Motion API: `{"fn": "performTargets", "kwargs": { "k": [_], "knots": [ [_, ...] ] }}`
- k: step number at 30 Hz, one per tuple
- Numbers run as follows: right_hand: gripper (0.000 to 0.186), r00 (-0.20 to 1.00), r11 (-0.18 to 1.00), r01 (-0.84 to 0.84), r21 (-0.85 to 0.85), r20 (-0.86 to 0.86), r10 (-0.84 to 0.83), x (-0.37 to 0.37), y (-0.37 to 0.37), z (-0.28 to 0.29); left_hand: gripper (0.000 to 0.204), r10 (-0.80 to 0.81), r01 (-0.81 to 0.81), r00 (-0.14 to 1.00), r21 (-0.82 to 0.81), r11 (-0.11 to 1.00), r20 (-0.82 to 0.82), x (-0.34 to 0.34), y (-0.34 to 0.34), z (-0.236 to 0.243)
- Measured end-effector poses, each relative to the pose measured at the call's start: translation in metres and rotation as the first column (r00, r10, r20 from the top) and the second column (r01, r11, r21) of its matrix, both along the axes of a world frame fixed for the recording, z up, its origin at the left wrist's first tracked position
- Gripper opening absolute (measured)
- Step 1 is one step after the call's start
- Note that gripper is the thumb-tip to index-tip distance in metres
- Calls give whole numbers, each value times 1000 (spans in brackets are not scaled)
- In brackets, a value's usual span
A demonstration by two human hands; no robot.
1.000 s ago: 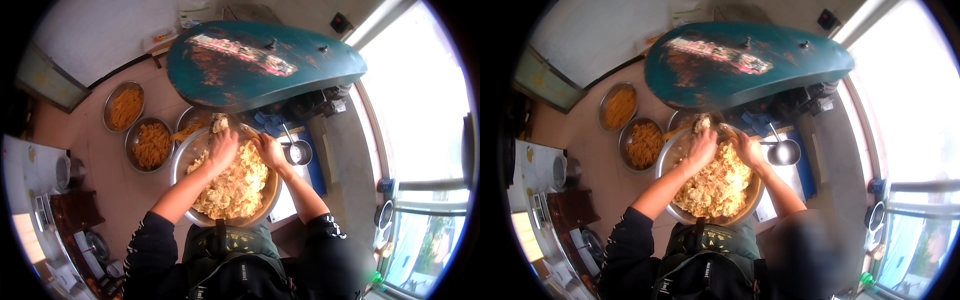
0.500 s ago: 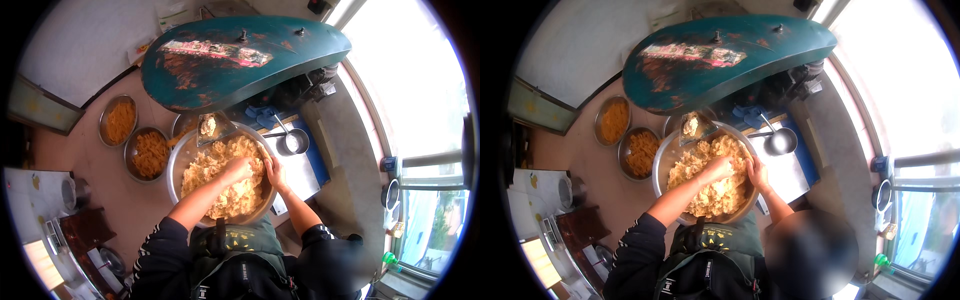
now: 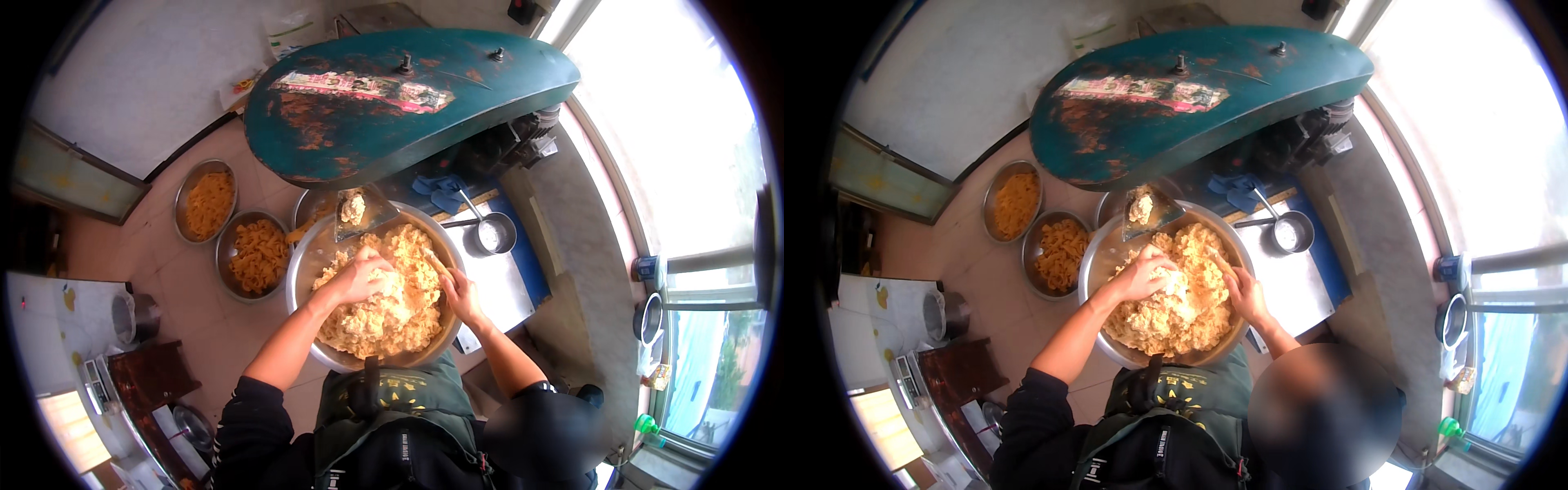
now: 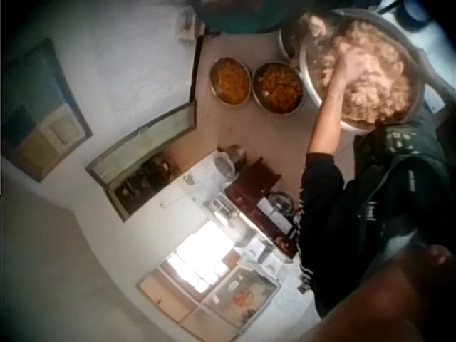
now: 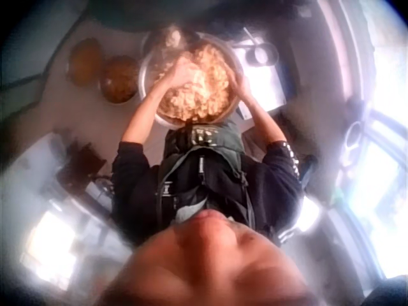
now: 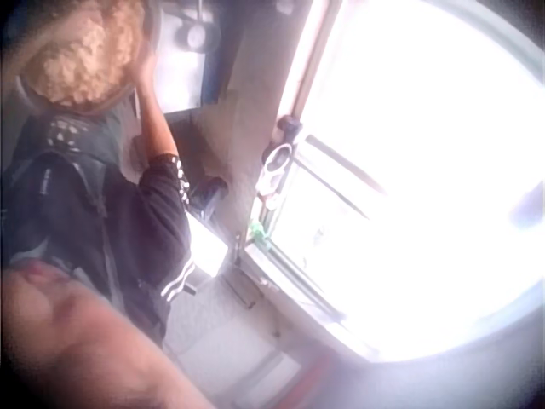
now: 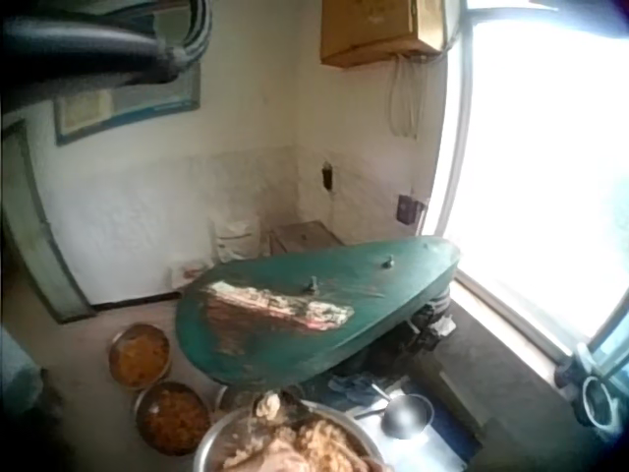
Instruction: The person kneads a large quantity of yellow dough in a metal bowl using both hands. They repeatedly lift, fold, and press the dough to mix it thoroughly.
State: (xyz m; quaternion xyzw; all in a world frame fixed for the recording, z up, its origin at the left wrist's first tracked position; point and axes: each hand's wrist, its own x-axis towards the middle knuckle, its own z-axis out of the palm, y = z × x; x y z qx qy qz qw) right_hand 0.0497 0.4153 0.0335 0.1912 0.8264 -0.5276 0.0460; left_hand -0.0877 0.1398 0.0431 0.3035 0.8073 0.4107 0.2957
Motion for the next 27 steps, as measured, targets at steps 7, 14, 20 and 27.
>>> {"fn": "performTargets", "kwargs": {
  "k": [7, 14, 20, 27],
  "knots": [
    [31, 967, 971, -217, 103, -116, 229, 19, -26, 54, 44, 23, -12, 993, 95, 995, -115, -1, -1, 5],
    [31, 934, 920, -319, 229, -89, 347, 22, -60, 61, 34, 308, -305, 949, 56, 951, -68, 25, -2, 10],
    [29, 931, 892, -329, 310, -52, 362, 14, -70, 58, 26, 218, -209, 973, 97, 973, -83, 24, -16, 4],
    [25, 928, 876, -334, 348, -41, 370, 9, -72, 64, 36, 83, -66, 985, 122, 990, -149, 16, -23, -27]
  ]
}}
